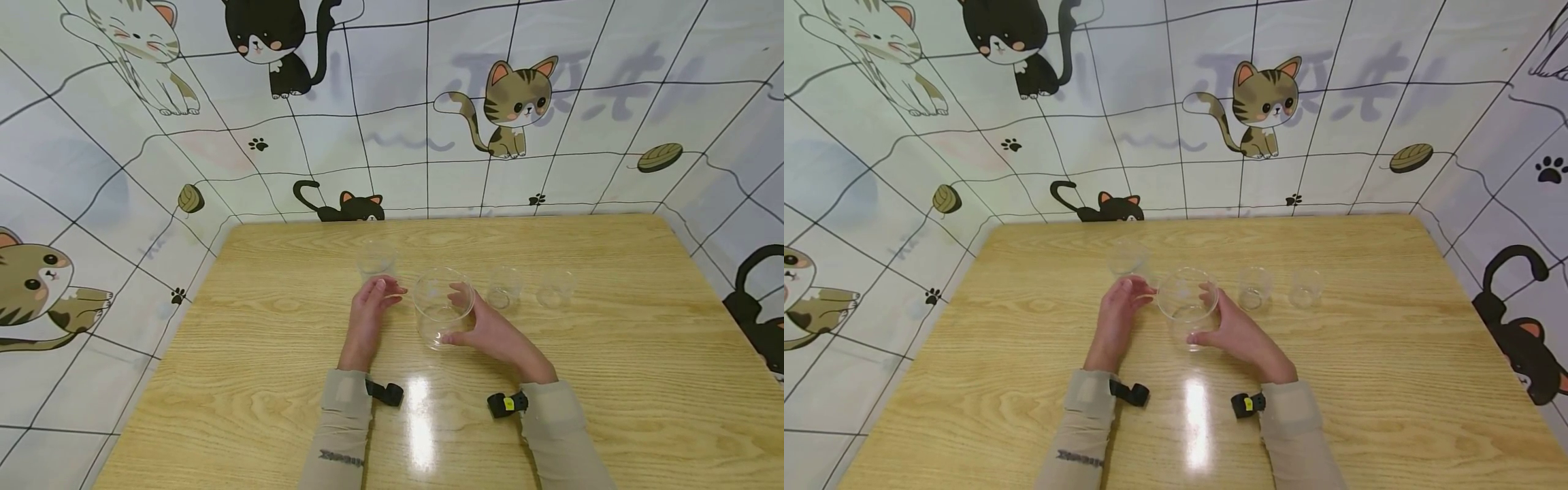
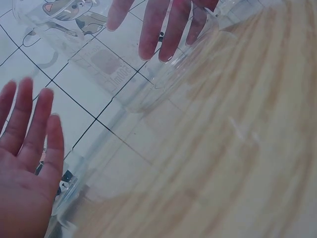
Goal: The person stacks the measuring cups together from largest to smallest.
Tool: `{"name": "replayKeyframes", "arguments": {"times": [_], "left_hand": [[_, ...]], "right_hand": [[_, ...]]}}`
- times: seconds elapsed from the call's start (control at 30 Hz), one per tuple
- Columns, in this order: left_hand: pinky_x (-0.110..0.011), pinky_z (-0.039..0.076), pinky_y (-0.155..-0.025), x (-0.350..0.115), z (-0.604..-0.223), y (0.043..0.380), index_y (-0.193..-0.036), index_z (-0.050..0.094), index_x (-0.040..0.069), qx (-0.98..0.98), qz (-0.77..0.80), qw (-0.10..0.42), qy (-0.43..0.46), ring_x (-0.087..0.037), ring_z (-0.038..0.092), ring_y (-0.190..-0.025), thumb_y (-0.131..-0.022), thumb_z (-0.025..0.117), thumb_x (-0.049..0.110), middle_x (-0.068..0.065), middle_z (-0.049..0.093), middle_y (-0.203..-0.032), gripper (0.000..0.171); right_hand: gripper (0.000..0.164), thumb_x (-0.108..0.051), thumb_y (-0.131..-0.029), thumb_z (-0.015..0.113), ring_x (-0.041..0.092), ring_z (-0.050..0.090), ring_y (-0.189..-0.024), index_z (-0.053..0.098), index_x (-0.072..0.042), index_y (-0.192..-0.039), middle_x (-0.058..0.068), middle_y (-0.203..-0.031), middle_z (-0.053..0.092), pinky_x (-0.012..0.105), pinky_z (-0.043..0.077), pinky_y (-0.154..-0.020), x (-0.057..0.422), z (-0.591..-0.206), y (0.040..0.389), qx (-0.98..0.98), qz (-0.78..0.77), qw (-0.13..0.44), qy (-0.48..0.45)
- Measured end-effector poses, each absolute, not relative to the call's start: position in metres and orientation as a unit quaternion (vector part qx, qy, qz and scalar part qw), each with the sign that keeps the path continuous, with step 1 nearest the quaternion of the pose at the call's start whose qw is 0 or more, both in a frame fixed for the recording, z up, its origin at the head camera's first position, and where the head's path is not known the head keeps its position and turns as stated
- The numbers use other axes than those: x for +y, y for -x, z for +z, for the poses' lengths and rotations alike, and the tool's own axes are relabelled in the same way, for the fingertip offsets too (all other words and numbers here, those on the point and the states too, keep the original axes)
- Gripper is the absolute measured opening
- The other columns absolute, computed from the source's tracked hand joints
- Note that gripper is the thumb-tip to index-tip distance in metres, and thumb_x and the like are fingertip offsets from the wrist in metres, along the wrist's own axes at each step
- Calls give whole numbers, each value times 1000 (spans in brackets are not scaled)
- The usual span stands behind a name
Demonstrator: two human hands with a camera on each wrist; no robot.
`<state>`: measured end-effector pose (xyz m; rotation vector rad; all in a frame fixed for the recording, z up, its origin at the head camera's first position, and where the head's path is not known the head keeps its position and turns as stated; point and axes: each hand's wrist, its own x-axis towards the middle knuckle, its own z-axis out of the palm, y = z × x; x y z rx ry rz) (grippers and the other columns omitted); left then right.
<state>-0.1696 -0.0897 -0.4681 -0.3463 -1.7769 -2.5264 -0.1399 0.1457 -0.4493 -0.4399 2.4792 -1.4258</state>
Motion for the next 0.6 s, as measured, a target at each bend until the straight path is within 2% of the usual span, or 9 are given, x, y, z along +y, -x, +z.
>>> {"name": "replayKeyframes", "arguments": {"times": [0.23,0.3,0.6], "left_hand": [[-47,43,-82,-93,-468,171,-93,56,2,-543,-834,83,63,-30,59,-87,-89,54,28,-11,58,-83,26],[-48,42,-82,-94,-469,172,-92,55,3,-532,-840,98,54,-28,59,-84,-89,55,25,-10,56,-81,23],[-38,43,-74,-97,-468,174,-88,54,5,-491,-858,150,7,-22,57,-79,-87,58,18,-8,54,-80,13]], "right_hand": [[93,-47,-66,74,21,35,-124,20,-27,-139,-1,-136,38,50,28,-98,146,-451,140,852,-486,123,154],[92,-47,-66,74,21,35,-124,20,-27,-139,-2,-135,38,49,28,-98,146,-451,140,852,-485,123,153],[91,-46,-66,74,21,34,-124,20,-28,-138,-2,-135,39,50,27,-98,146,-452,141,854,-483,121,152]]}}
